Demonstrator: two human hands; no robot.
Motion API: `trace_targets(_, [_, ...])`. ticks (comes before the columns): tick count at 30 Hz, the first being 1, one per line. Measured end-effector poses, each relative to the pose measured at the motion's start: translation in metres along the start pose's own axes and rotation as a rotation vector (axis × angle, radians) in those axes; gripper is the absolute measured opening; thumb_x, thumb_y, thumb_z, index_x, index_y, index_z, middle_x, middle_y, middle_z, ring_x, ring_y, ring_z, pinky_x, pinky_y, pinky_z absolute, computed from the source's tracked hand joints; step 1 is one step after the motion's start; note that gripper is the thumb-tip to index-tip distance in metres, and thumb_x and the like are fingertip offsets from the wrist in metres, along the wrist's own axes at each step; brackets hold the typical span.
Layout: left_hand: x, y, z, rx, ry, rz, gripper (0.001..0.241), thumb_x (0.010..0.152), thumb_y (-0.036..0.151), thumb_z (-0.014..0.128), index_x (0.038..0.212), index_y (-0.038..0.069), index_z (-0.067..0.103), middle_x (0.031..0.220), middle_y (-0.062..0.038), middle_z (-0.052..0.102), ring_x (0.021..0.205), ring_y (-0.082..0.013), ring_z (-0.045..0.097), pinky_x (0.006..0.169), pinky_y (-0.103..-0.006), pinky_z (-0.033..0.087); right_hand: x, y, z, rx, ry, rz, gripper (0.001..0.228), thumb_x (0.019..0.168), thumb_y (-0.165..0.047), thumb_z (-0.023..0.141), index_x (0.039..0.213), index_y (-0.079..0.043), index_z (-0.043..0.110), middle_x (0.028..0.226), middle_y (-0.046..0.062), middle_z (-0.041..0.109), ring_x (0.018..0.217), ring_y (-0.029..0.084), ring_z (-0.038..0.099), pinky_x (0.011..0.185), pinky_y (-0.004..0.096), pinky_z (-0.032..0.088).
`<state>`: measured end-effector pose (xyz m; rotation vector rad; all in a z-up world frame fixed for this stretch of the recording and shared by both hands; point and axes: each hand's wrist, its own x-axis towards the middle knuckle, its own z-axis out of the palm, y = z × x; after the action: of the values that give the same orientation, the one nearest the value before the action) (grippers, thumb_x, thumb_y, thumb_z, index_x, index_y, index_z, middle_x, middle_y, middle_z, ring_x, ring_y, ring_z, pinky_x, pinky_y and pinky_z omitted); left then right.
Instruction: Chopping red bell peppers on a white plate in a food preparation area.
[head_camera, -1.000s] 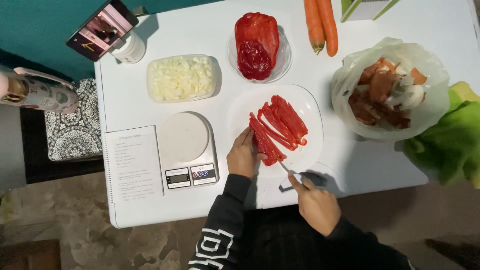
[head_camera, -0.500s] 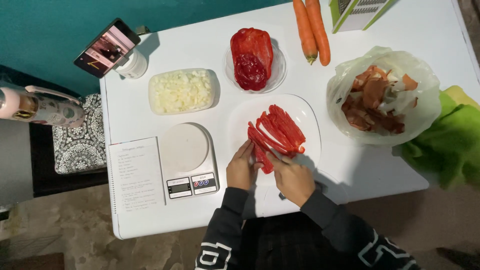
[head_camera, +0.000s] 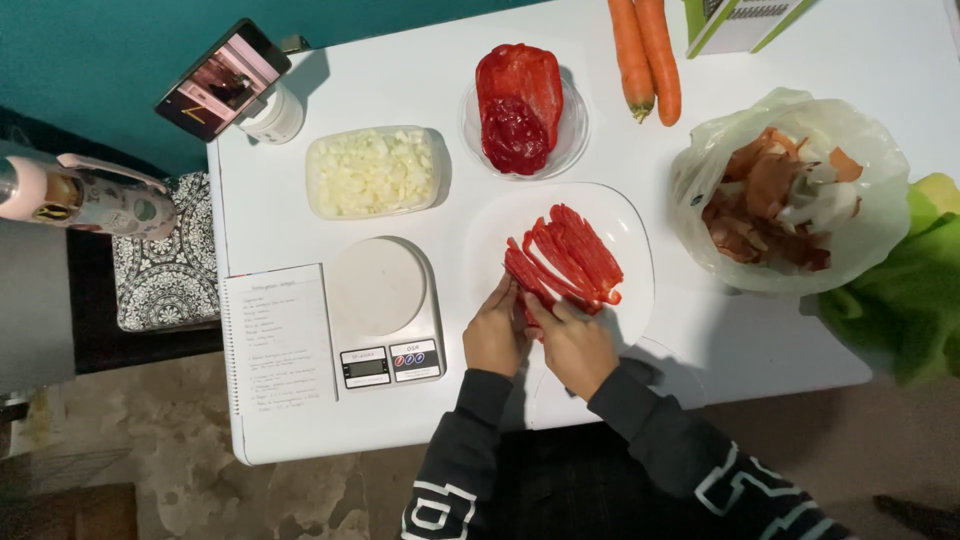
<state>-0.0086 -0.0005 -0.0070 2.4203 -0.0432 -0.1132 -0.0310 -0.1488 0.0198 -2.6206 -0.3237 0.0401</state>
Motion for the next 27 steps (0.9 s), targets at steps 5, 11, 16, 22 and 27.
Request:
trace_targets(5, [0.001,0.007,-0.006,0.029,-0.033,-0.022,0.095,0.049,0.023,0.097,0.136,0.005,0.063,0.145,-0.004,0.06,0.107,-0.026,0.071,0.082,-0.0355,0.059,-0.039,0.004,-0.026,-0.054,-0.122,0.069,0.059,0.078,-0.007,0.064,0.137,-0.011,0.064,0.105,0.019,0.072,0.059,0.04,0.07,0.056,0.048,0.06])
trace_targets(11, [0.003,0.006,-0.003,0.059,-0.075,-0.06,0.095,0.048,0.025,0.098,0.135,0.005,0.064,0.147,-0.002,0.058,0.107,-0.0224,0.072,0.083,-0.0325,0.06,-0.079,0.011,-0.052,-0.125,-0.272,0.15,0.061,0.079,-0.006,0.06,0.139,-0.016,0.062,0.095,0.012,0.072,0.064,0.037,0.072,0.061,0.049,0.06])
trace_targets(16, [0.004,0.01,-0.01,0.055,-0.073,-0.053,0.095,0.049,0.024,0.098,0.135,0.004,0.064,0.147,-0.002,0.058,0.108,-0.0242,0.071,0.082,-0.0341,0.059,-0.077,0.008,-0.075,-0.174,-0.368,0.236,0.056,0.083,-0.014,0.062,0.138,-0.023,0.066,0.095,0.009,0.073,0.071,0.035,0.073,0.065,0.049,0.059])
trace_targets(22, [-0.002,0.005,-0.005,0.007,-0.022,-0.009,0.094,0.049,0.022,0.098,0.133,0.001,0.063,0.147,-0.005,0.058,0.108,-0.0258,0.071,0.084,-0.0348,0.059,-0.069,0.005,-0.095,-0.11,-0.381,0.251,0.045,0.085,-0.02,0.064,0.129,-0.028,0.073,0.094,0.008,0.078,0.077,0.033,0.075,0.072,0.048,0.06])
trace_targets(27, [-0.012,-0.003,0.006,-0.04,-0.002,-0.012,0.078,0.063,0.023,0.094,0.133,0.002,0.065,0.143,-0.007,0.062,0.103,-0.0253,0.073,0.083,-0.0335,0.061,-0.034,-0.008,-0.057,-0.003,-0.191,0.189,0.049,0.09,-0.017,0.062,0.138,-0.019,0.063,0.098,0.011,0.075,0.068,0.036,0.073,0.062,0.047,0.06])
